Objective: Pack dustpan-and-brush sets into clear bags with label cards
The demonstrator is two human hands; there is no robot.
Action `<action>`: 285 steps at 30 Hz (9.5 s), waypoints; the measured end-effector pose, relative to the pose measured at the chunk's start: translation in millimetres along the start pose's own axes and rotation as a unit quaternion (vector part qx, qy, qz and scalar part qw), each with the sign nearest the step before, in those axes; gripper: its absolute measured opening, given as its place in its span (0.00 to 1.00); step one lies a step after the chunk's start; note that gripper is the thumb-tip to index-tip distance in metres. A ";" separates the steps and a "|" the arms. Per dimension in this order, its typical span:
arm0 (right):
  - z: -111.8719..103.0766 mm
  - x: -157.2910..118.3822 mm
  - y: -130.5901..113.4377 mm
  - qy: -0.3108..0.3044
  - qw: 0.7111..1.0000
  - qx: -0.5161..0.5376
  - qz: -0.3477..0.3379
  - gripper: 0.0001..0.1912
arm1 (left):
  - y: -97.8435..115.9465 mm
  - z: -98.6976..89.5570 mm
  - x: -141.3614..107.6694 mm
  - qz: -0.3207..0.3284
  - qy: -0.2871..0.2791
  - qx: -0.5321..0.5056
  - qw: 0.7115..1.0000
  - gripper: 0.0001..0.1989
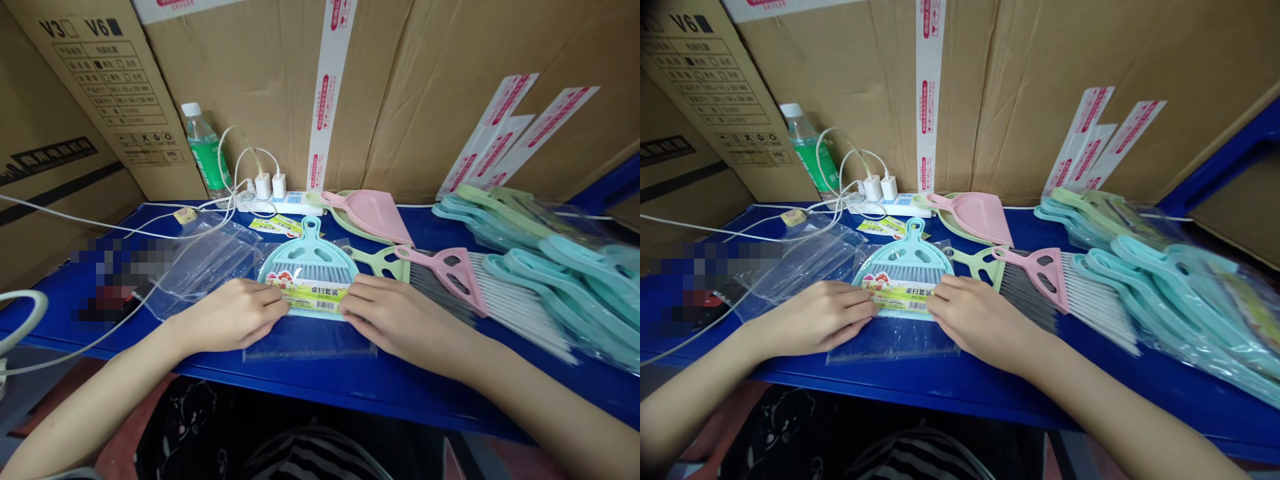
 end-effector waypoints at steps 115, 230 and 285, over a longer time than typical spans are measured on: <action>1.9 2.5 -3.3 -0.025 0.999 -0.023 0.006 0.03 | 0.9 1.0 1.0 -0.024 0.001 0.017 1.000 0.11; 2.8 1.8 -5.4 0.002 0.998 -0.053 -0.027 0.08 | 2.9 2.2 1.2 -0.013 -0.002 0.046 0.999 0.12; -9.7 -8.4 -2.5 -0.057 0.995 0.084 0.018 0.16 | -2.8 2.1 0.7 -0.043 -0.037 -0.026 0.998 0.12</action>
Point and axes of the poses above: each hand's wrist, its own x-axis towards the middle knuckle, its own z-axis out of the palm, y = z × x, the point moved 8 cm from there along x, towards the middle knuckle, and after that the axes turned 2 degrees about y, right-handed, at the moved point
